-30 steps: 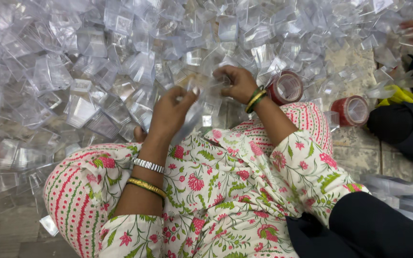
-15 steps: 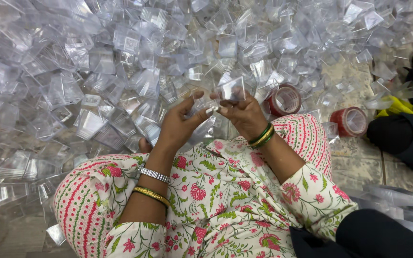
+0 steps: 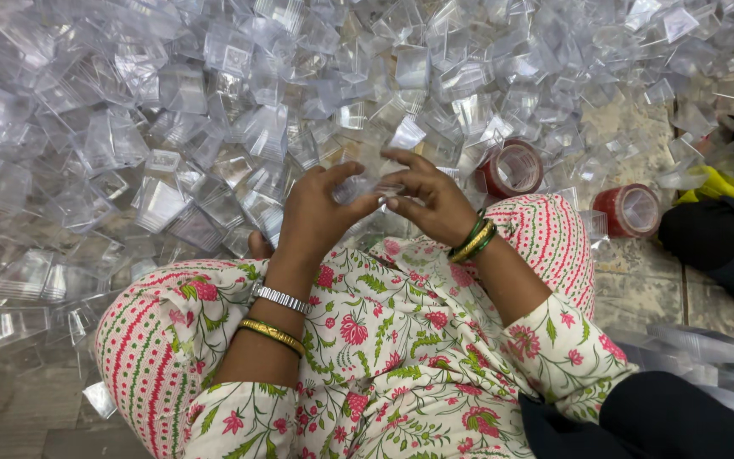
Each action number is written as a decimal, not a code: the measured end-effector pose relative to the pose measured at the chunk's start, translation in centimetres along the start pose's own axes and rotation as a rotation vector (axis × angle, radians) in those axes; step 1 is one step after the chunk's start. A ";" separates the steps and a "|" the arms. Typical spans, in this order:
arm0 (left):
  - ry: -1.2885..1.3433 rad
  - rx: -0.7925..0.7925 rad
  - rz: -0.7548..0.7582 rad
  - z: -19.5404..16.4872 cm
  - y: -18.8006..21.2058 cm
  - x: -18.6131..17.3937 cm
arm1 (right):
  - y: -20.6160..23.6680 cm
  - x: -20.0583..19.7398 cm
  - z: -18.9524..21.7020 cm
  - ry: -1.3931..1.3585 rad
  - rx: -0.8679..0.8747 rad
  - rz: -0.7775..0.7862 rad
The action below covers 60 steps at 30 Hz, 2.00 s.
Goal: The person sits on the floor among large piles of clear plastic cups and repeatedly picks up cups one at a time, fitting them together into nested stacks. They occasionally turn a cup over and place finished stacks aside while other workers handle cups nearby.
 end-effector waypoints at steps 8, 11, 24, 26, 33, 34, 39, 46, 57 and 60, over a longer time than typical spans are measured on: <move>0.004 -0.146 -0.112 2.4 -0.6 -1.2 | 0.5 -1.7 -7.0 0.443 0.099 -0.224; 0.000 -0.214 -0.181 3.1 -0.5 -2.0 | 0.5 0.8 -8.9 0.666 0.026 -0.122; 0.150 -0.125 0.067 2.8 -0.1 1.5 | -0.9 0.8 -7.1 -0.387 0.220 0.060; 0.250 -0.026 0.019 1.7 -0.5 0.8 | -1.4 1.2 -5.7 -0.443 0.197 0.069; 0.191 -0.214 -0.350 3.6 -0.5 -3.9 | -6.5 3.6 -9.2 0.147 0.145 -0.209; 0.227 -0.122 -0.426 2.9 -0.5 -4.7 | -6.8 4.0 -9.8 0.232 0.129 -0.211; 0.164 -0.258 -0.270 5.1 -0.7 -2.7 | -5.9 4.8 -14.8 -0.218 0.427 -0.199; -0.008 -0.233 0.103 4.3 -0.5 0.9 | -4.3 -1.7 -10.5 -0.606 0.411 -0.293; 0.133 -0.120 0.231 0.5 0.3 1.9 | 0.4 -1.8 -3.0 -0.587 0.358 -0.180; 0.166 -0.118 0.219 0.5 0.1 1.8 | 0.3 -2.4 -3.3 -0.600 0.353 -0.209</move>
Point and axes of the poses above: each hand's wrist, its own y-axis away from the middle knuckle, its own x-axis out of the palm, z = x × y, the point moved 10 cm from there along -y, towards the middle knuckle, and after that the axes turned 8 degrees about -z, right-handed, at the moved point
